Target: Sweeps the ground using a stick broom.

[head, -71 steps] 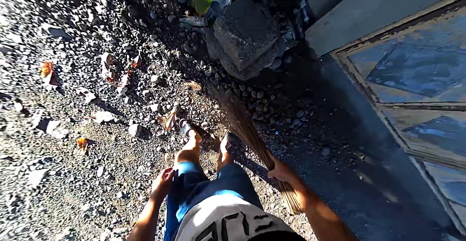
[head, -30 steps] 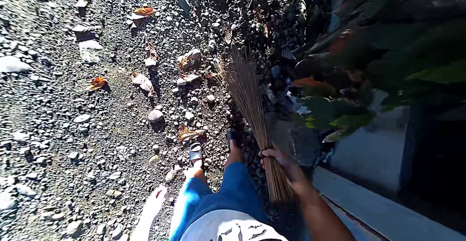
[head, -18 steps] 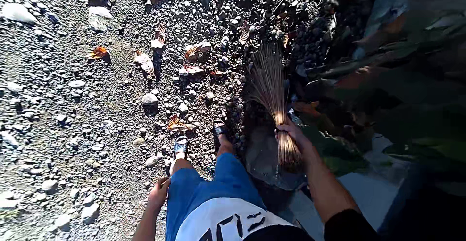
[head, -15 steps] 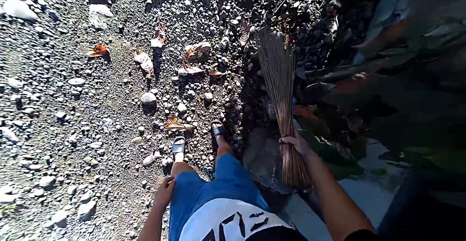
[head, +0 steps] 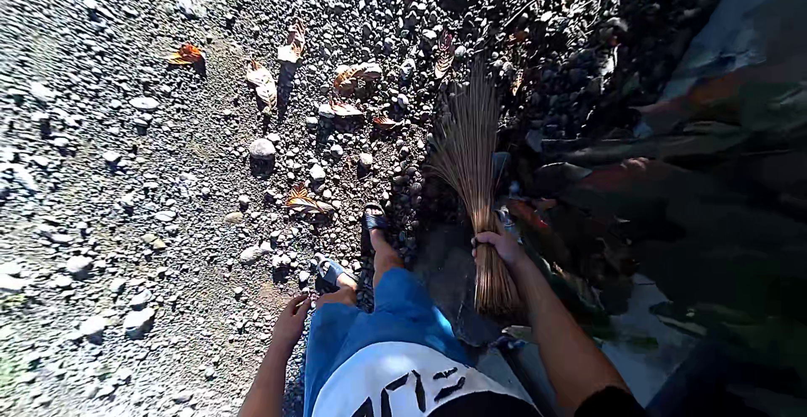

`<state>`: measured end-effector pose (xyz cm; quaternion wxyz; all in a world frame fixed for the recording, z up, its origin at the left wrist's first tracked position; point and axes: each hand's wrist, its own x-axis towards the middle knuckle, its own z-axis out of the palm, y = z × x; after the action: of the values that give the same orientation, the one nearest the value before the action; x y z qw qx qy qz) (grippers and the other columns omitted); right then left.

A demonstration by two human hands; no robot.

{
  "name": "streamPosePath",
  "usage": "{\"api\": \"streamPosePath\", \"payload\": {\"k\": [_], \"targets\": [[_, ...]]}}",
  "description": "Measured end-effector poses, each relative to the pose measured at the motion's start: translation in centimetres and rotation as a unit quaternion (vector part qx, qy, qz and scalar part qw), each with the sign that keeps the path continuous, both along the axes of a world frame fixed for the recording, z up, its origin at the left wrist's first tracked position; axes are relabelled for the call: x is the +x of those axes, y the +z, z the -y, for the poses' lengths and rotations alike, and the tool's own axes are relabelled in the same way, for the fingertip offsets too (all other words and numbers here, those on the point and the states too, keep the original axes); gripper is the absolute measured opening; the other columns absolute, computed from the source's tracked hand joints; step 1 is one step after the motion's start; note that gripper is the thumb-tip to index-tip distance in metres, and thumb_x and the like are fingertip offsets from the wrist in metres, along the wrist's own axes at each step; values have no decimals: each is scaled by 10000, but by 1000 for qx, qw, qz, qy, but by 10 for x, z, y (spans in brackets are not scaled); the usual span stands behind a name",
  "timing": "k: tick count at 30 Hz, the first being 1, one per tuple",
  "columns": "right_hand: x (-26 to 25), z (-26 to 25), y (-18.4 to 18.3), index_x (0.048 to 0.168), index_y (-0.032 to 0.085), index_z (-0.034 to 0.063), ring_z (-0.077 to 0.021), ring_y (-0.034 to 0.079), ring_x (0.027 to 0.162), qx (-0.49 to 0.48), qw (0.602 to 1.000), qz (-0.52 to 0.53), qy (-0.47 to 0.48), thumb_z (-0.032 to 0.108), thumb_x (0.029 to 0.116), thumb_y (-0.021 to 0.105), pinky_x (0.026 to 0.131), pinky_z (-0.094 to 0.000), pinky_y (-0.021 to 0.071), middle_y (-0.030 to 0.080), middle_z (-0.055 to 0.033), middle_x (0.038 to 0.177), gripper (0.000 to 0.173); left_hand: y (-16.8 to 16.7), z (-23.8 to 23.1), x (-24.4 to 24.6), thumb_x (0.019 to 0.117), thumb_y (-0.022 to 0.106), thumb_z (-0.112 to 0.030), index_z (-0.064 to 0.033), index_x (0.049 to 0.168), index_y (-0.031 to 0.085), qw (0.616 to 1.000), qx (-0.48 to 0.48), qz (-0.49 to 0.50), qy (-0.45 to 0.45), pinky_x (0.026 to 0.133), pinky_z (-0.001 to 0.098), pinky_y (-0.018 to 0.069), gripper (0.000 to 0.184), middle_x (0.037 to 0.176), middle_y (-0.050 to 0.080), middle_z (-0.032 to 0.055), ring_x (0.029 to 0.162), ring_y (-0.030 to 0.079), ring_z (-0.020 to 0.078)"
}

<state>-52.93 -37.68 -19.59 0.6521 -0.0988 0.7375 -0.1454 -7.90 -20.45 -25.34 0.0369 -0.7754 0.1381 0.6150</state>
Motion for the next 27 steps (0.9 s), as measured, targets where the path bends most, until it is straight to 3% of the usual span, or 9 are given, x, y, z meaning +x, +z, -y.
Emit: {"api": "streamPosePath", "payload": {"k": [3, 6, 10, 13, 18, 23, 24, 26, 27], "targets": [[-4, -31, 39, 1612, 9, 148, -179, 654, 612, -11, 1000, -10, 19, 32, 922, 508, 563, -341, 596, 618, -91, 903, 859, -5, -9, -2, 1118, 436, -301, -11, 1484, 480, 1000, -1, -3, 9, 1004, 590, 470, 469, 1383, 575, 287, 1229, 596, 420], [-1, -53, 63, 1631, 2, 189, -204, 644, 655, 78, 996, -34, 29, 44, 1001, 501, 601, -374, 585, 594, -114, 946, 816, -13, -17, -5, 1114, 449, -303, 0, 1473, 488, 1000, -4, -10, 15, 1014, 588, 472, 471, 1386, 576, 290, 1232, 601, 424], [16, -54, 27, 1559, 223, 121, -199, 631, 691, 205, 974, -9, 91, 82, 1041, 498, 636, -367, 571, 590, -121, 950, 588, -14, -23, -9, 1111, 460, -299, 3, 1463, 499, 1000, -12, -21, 17, 1012, 587, 466, 466, 1364, 591, 290, 1216, 606, 423], [26, -50, 17, 1586, 176, 138, -178, 622, 672, 165, 973, 59, 150, 27, 1008, 496, 611, -356, 564, 583, -94, 935, 670, -11, -22, -5, 1112, 454, -315, -20, 1474, 497, 999, -13, -23, 20, 1008, 570, 471, 469, 1361, 600, 273, 1210, 615, 399], [0, -67, 65, 1571, 89, 153, -156, 654, 621, 84, 988, 104, 72, 94, 917, 468, 563, -304, 584, 628, -53, 848, 758, -8, -28, 9, 1111, 451, -333, -24, 1486, 480, 999, 5, -19, 35, 1032, 588, 457, 487, 1388, 573, 285, 1248, 590, 418], [13, -85, 73, 1568, 154, 155, -186, 647, 616, 116, 992, 27, -33, 69, 1040, 399, 552, -324, 578, 596, -88, 841, 589, -14, -25, 11, 1110, 459, -326, -25, 1468, 506, 999, 0, -20, 27, 1031, 581, 452, 470, 1386, 583, 273, 1240, 593, 411], [21, -80, 66, 1499, 251, 121, -184, 639, 616, 132, 990, 23, -38, 80, 1057, 388, 558, -326, 575, 587, -87, 826, 464, -13, -22, 10, 1110, 460, -327, -30, 1469, 508, 999, -9, -23, 29, 1027, 578, 457, 469, 1384, 587, 269, 1240, 596, 407], [37, -58, 42, 1211, 441, 53, -161, 634, 593, 146, 987, 58, -38, 133, 1090, 321, 552, -300, 568, 605, -77, 760, 189, -9, -19, 9, 1110, 458, -323, -34, 1472, 507, 999, -24, -27, 33, 1022, 571, 461, 466, 1383, 587, 272, 1239, 600, 403], [43, -42, 29, 1090, 487, 51, -146, 634, 579, 138, 985, 97, -41, 166, 1087, 273, 538, -280, 559, 619, -65, 727, 243, -7, -18, 11, 1112, 452, -314, -30, 1470, 506, 999, -30, -29, 34, 1024, 570, 463, 461, 1382, 585, 276, 1239, 600, 403]]}}
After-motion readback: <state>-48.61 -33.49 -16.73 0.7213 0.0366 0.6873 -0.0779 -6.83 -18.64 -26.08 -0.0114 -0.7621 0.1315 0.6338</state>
